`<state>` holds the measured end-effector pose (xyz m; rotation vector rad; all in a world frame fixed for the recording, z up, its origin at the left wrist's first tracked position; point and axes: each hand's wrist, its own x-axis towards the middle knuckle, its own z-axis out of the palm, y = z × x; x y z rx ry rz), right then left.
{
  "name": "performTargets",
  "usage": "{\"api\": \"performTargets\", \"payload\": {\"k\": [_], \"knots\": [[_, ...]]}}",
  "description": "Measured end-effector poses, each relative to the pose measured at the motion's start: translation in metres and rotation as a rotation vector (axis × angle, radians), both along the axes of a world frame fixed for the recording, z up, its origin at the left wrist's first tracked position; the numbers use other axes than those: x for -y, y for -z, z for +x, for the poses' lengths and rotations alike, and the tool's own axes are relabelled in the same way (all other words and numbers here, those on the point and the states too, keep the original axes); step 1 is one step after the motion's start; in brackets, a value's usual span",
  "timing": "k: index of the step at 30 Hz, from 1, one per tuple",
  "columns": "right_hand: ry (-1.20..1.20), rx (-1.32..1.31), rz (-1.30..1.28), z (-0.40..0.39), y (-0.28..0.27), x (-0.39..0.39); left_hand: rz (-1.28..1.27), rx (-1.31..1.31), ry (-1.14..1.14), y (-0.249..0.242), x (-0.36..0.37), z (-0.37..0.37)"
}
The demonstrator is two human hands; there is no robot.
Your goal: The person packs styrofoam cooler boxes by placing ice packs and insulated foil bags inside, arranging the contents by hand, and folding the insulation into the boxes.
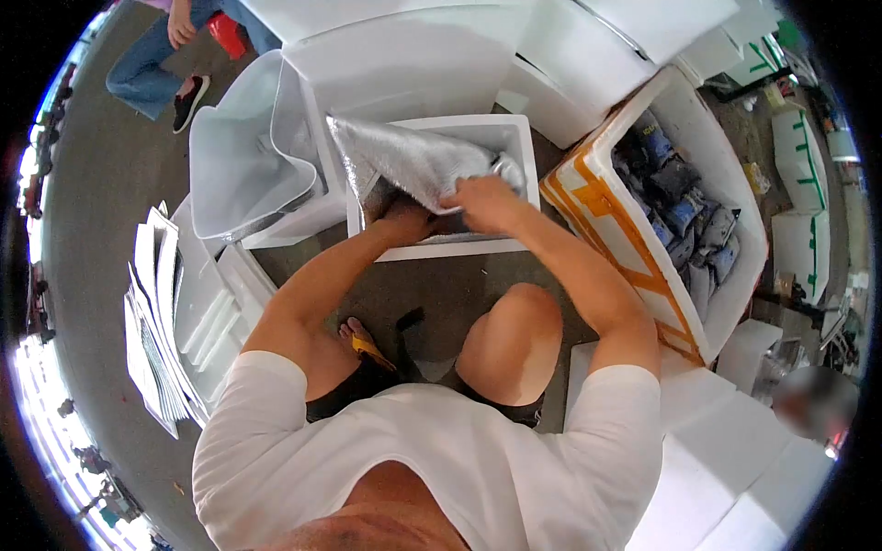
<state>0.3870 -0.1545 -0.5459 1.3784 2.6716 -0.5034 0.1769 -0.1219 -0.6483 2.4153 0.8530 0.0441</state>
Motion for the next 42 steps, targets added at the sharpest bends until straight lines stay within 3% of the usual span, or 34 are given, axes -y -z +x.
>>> {"api": "performTargets", "payload": {"k": [2,4,5,6,7,9,11,14,15,17,21,22,23,24,25,28,29,30,32,34,36,38,40,42], "knots": [[-0.005,0.083,-0.030,-0.011,0.038,0.000,-0.028,-0.081,0.019,-0.015,0.000,0.003],[-0.016,0.162,-0.063,-0.017,0.068,-0.004,-0.381,-0.224,-0.049,-0.024,-0.001,0.002],[-0.034,0.313,-0.098,-0.019,0.079,-0.007,-0.377,-0.225,-0.044,-0.035,-0.002,-0.003],[-0.051,0.459,-0.138,-0.020,0.094,-0.009,-0.224,-0.234,0.102,-0.077,-0.001,-0.009],[-0.067,0.428,-0.159,-0.018,0.117,-0.012,-0.070,-0.242,0.248,-0.117,0.000,-0.017],[-0.086,0.480,-0.207,-0.030,0.104,-0.018,-0.025,0.095,-0.137,-0.170,0.000,-0.041],[-0.104,0.529,-0.256,-0.037,0.100,-0.020,0.331,0.161,-0.395,-0.193,-0.016,-0.067],[-0.155,0.544,-0.216,-0.037,0.102,-0.021,0.428,0.070,-0.420,-0.159,-0.031,-0.069],[-0.126,0.514,-0.265,-0.039,0.093,-0.023,0.282,0.114,-0.359,-0.143,-0.033,-0.059],[-0.090,0.491,-0.318,-0.042,0.073,-0.018,0.316,-0.117,-0.048,-0.110,-0.036,-0.027],[0.073,-0.434,-0.380,-0.017,-0.023,-0.010,0.256,-0.184,0.164,-0.025,-0.039,0.010],[0.216,-0.662,-0.438,0.000,-0.050,-0.010,0.188,-0.245,0.231,-0.008,-0.036,0.013],[0.364,-0.889,-0.491,0.019,-0.070,-0.009,0.198,-0.288,0.256,-0.027,-0.027,0.017],[0.433,-0.899,-0.113,0.035,-0.081,-0.005,0.189,-0.280,0.249,-0.020,-0.025,0.018],[0.595,-0.545,-0.119,0.045,-0.116,-0.002,0.190,-0.282,0.235,-0.012,-0.026,0.019],[0.391,-0.448,0.062,0.067,-0.023,-0.010,0.215,-0.222,0.194,-0.002,-0.023,0.016],[0.269,-0.418,-0.087,0.059,-0.002,-0.013,0.241,-0.159,0.174,-0.002,-0.024,0.016],[0.135,-0.418,0.020,0.045,0.012,-0.012,0.237,-0.162,0.170,-0.002,-0.025,0.017],[0.144,-0.117,-0.026,0.012,0.028,-0.013,0.216,-0.300,0.142,-0.004,-0.024,0.021],[0.128,-0.036,-0.020,0.004,0.061,-0.022,0.271,-0.259,0.064,0.010,-0.021,0.021],[0.114,0.049,-0.005,-0.012,0.112,-0.034,0.244,-0.027,-0.111,0.015,-0.020,0.020],[0.176,0.405,0.137,-0.033,0.164,-0.045,0.233,-0.047,-0.136,0.023,-0.021,0.025],[0.148,0.358,0.120,-0.034,0.146,-0.047,0.230,-0.066,-0.160,0.011,-0.031,0.023],[0.144,0.110,0.045,-0.019,0.118,-0.044,-0.134,-0.154,-0.027,-0.018,-0.039,0.021]]}}
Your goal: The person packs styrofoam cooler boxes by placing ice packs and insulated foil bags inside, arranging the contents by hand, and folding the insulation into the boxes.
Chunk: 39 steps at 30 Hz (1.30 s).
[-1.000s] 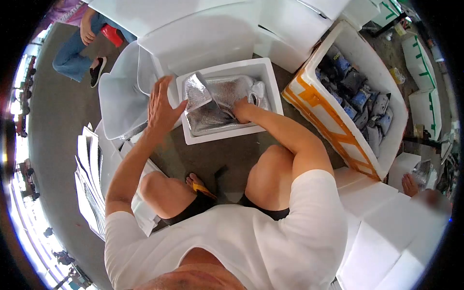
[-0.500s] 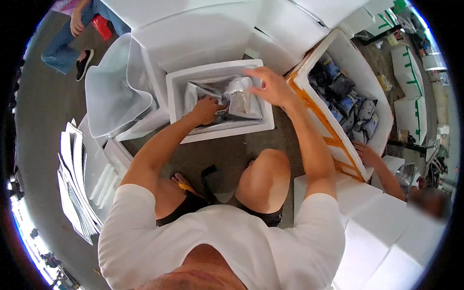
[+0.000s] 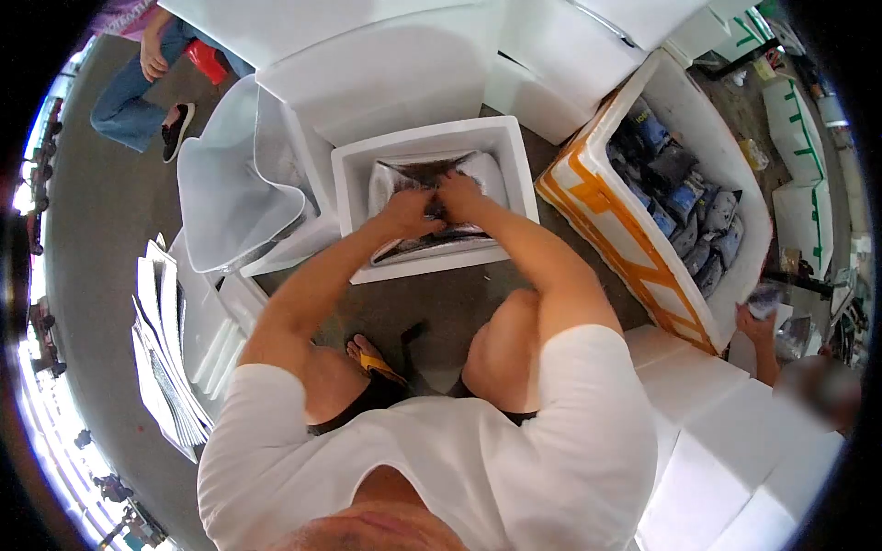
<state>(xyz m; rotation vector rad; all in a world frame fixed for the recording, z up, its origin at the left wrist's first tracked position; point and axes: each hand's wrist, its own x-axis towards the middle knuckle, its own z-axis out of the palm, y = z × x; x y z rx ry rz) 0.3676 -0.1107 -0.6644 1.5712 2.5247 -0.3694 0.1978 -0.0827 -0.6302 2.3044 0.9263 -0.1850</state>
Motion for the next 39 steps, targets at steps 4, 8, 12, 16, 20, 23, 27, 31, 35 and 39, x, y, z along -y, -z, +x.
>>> {"api": "performTargets", "payload": {"k": [4,8,12,16,20,23,27,31,35,39], "knots": [[0.181,-0.413,-0.220,0.026,-0.043,0.013,0.112,-0.024,0.326,-0.039,-0.004,-0.038],[0.040,-0.329,-0.057,0.035,-0.055,0.023,0.373,0.118,0.464,-0.004,0.006,-0.037],[-0.057,-0.073,-0.082,0.028,-0.036,0.025,0.536,-0.153,0.473,0.061,0.014,-0.004],[-0.091,0.046,0.028,0.005,0.021,0.008,0.459,-0.286,0.437,0.081,0.000,0.021],[-0.036,0.153,-0.085,-0.001,0.002,-0.004,0.176,-0.282,0.479,0.049,-0.016,0.018],[0.047,-0.065,-0.152,0.008,-0.033,-0.005,0.272,0.008,0.443,0.043,-0.008,-0.003],[0.191,-0.274,-0.123,0.024,-0.057,0.003,0.225,-0.058,0.395,-0.006,-0.019,-0.009],[0.314,-0.555,0.240,0.059,-0.099,0.031,0.329,-0.147,0.430,-0.047,-0.019,-0.024],[0.585,-0.661,0.367,0.088,-0.112,0.084,0.412,0.081,0.307,-0.054,-0.006,-0.055],[0.444,-0.626,0.240,0.069,-0.098,0.083,0.472,0.224,0.384,-0.040,-0.011,-0.045]]}}
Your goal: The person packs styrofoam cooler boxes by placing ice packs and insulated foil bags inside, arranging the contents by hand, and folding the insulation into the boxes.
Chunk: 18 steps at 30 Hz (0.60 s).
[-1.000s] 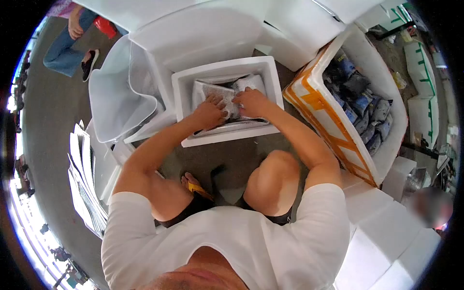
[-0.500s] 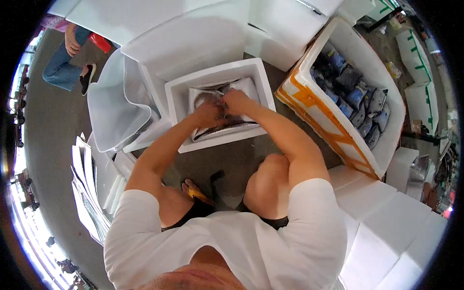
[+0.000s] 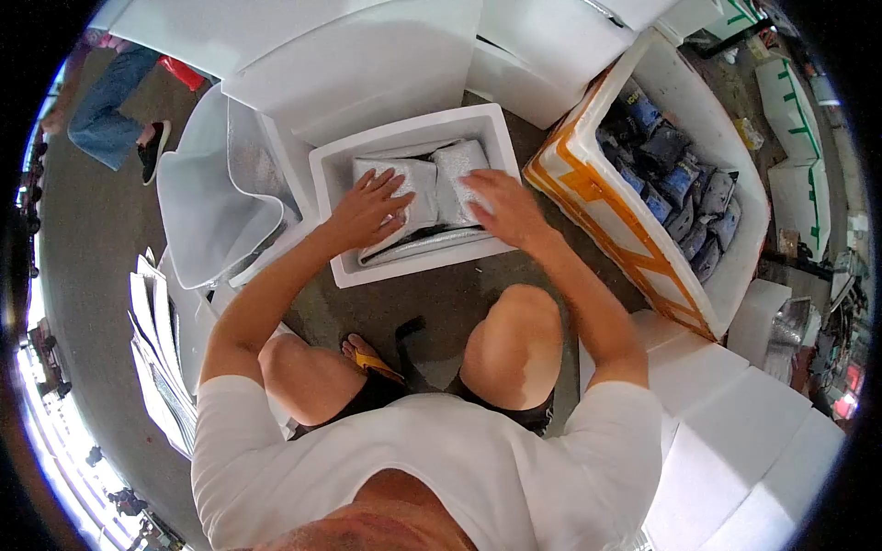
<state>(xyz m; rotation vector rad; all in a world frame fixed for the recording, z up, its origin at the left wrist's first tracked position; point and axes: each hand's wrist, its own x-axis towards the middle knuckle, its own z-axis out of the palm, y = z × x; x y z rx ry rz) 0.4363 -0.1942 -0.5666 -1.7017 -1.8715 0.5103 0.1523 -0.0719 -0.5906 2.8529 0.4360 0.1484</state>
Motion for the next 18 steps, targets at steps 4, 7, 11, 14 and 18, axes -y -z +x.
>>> {"api": "performTargets", "payload": {"k": [4,7,11,14,18], "knots": [[-0.562,0.517,-0.126,-0.038,0.043,-0.041,0.051,-0.135,0.045,0.010,-0.009,0.024],[-0.711,0.689,-0.257,-0.066,0.071,-0.066,0.003,-0.595,-0.046,0.010,-0.015,0.034],[-0.587,0.722,-0.370,-0.097,0.108,-0.091,0.034,-0.304,-0.125,0.061,-0.015,0.025],[-0.537,0.665,-0.400,-0.099,0.130,-0.105,0.034,-0.246,-0.240,0.087,-0.022,0.034],[-0.491,0.699,-0.448,-0.086,0.113,-0.103,-0.045,-0.240,-0.199,0.096,-0.028,0.034]]}}
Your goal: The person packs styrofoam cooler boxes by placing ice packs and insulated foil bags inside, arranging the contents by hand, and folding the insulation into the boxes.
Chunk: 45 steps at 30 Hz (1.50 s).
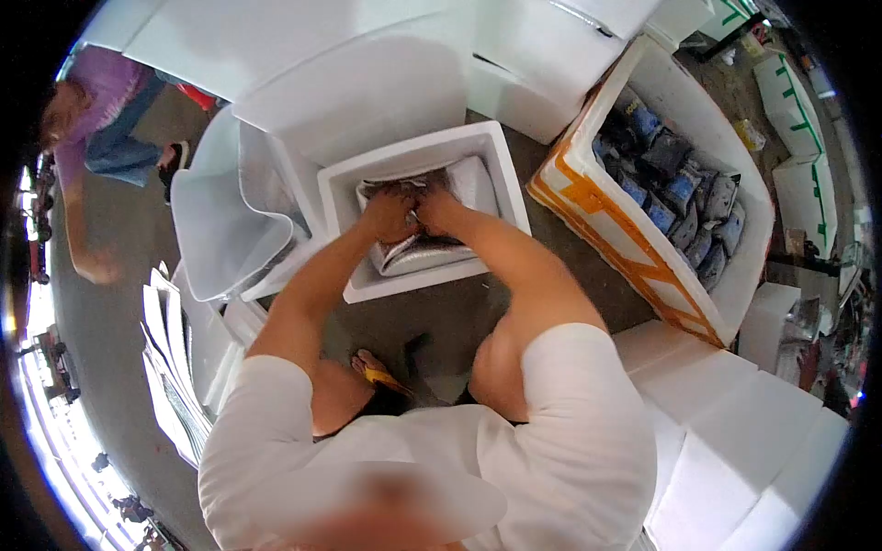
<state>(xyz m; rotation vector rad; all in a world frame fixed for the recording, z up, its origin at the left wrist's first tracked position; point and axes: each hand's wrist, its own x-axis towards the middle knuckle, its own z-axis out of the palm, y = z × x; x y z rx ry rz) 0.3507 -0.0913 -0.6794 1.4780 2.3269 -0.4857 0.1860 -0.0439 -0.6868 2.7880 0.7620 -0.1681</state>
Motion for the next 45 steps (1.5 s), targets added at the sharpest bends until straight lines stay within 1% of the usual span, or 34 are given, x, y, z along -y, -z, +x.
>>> {"api": "performTargets", "payload": {"k": [1,2,3,5,7,8,9,10,11,12,13,14,15,16,17,18,19,20,21,22,24,25,27,28,32,33,35,36,38,39,41,43,44,45], "knots": [[-0.130,0.036,-0.061,-0.003,-0.017,0.000,0.016,-0.007,0.003,-0.008,-0.001,-0.004],[0.105,-0.209,-0.238,0.005,-0.041,0.002,0.025,-0.037,0.008,-0.018,0.005,-0.009],[0.106,-0.209,-0.245,0.018,-0.063,0.011,0.027,-0.058,0.011,-0.027,0.011,-0.008],[0.308,-0.715,0.146,0.055,-0.099,0.039,-0.035,-0.078,0.012,-0.051,0.013,-0.010],[0.597,-0.908,0.218,0.091,-0.112,0.074,0.029,0.117,-0.032,-0.080,0.017,-0.029],[0.689,-0.922,0.263,0.100,-0.121,0.095,0.027,0.120,-0.042,-0.093,0.019,-0.040],[0.783,-0.938,0.309,0.104,-0.128,0.119,0.037,0.270,-0.143,-0.105,0.022,-0.053],[0.847,-1.026,0.353,0.111,-0.114,0.140,0.049,0.421,-0.241,-0.115,0.025,-0.065],[0.913,-1.114,0.399,0.113,-0.096,0.157,0.051,0.421,-0.245,-0.123,0.030,-0.076],[0.912,-1.114,0.399,0.107,-0.092,0.169,-0.069,0.458,-0.430,-0.130,0.039,-0.088],[0.999,-0.992,0.496,0.102,-0.090,0.180,-0.192,0.492,-0.611,-0.135,0.049,-0.100],[1.083,-0.863,0.605,0.099,-0.089,0.189,-0.265,0.492,-0.664,-0.126,0.058,-0.117],[1.164,-0.879,0.372,0.104,-0.061,0.194,-0.331,0.512,-0.699,-0.113,0.062,-0.126],[1.233,-0.890,0.164,0.117,-0.042,0.193,-0.290,0.513,-0.692,-0.108,0.064,-0.128],[1.277,-0.999,-0.020,0.105,-0.067,0.188,-0.248,0.517,-0.680,-0.105,0.063,-0.125],[1.254,-0.971,-0.082,0.104,-0.050,0.184,-0.245,0.466,-0.662,-0.116,0.064,-0.116],[1.402,-0.967,-0.136,0.101,-0.047,0.181,-0.240,0.407,-0.656,-0.128,0.067,-0.112],[1.337,-1.005,-0.230,0.104,-0.057,0.177,-0.209,0.384,-0.666,-0.126,0.067,-0.109],[1.313,-1.040,-0.208,0.103,-0.064,0.176,-0.178,0.355,-0.684,-0.121,0.066,-0.108],[1.371,-1.041,-0.225,0.099,-0.074,0.178,-0.156,0.375,-0.668,-0.117,0.063,-0.111],[1.429,-1.048,-0.220,0.095,-0.083,0.176,-0.332,0.382,-0.708,-0.110,0.051,-0.116],[1.436,-1.106,-0.195,0.093,-0.078,0.175,-0.326,0.392,-0.698,-0.109,0.043,-0.114],[1.441,-1.167,-0.170,0.092,-0.074,0.179,-0.176,0.152,-0.729,-0.112,0.029,-0.111],[1.463,-1.191,-0.167,0.091,-0.075,0.179,-0.221,0.043,-0.780,-0.137,0.026,-0.100],[1.415,-1.183,-0.173,0.099,-0.107,0.181,-0.240,-0.027,-0.767,-0.108,-0.003,-0.116],[1.416,-1.180,-0.169,0.103,-0.123,0.183,-0.321,0.098,-0.793,-0.096,-0.006,-0.130],[1.376,-1.131,-0.267,0.116,-0.153,0.185,-0.507,0.321,-0.883,-0.132,0.009,-0.130],[1.314,-1.213,-0.247,0.124,-0.157,0.187,-0.610,0.411,-0.952,-0.189,0.028,-0.128],[1.296,-1.204,-0.200,0.132,-0.178,0.187,-0.660,0.716,-0.843,-0.207,0.026,-0.156],[1.271,-1.195,-0.151,0.133,-0.196,0.185,-0.625,0.949,-0.726,-0.210,0.028,-0.169],[1.177,-1.320,-0.145,0.127,-0.252,0.177,-0.382,1.225,-0.409,-0.207,0.015,-0.182],[1.071,-1.151,-0.115,0.123,-0.321,0.169,-0.486,1.286,-0.497,-0.123,-0.032,-0.240],[1.073,-1.093,-0.091,0.128,-0.346,0.166,-0.439,1.345,-0.423,-0.157,-0.026,-0.222],[1.099,-1.111,-0.076,0.140,-0.356,0.164,-0.373,1.387,-0.342,-0.210,-0.014,-0.194]]}}
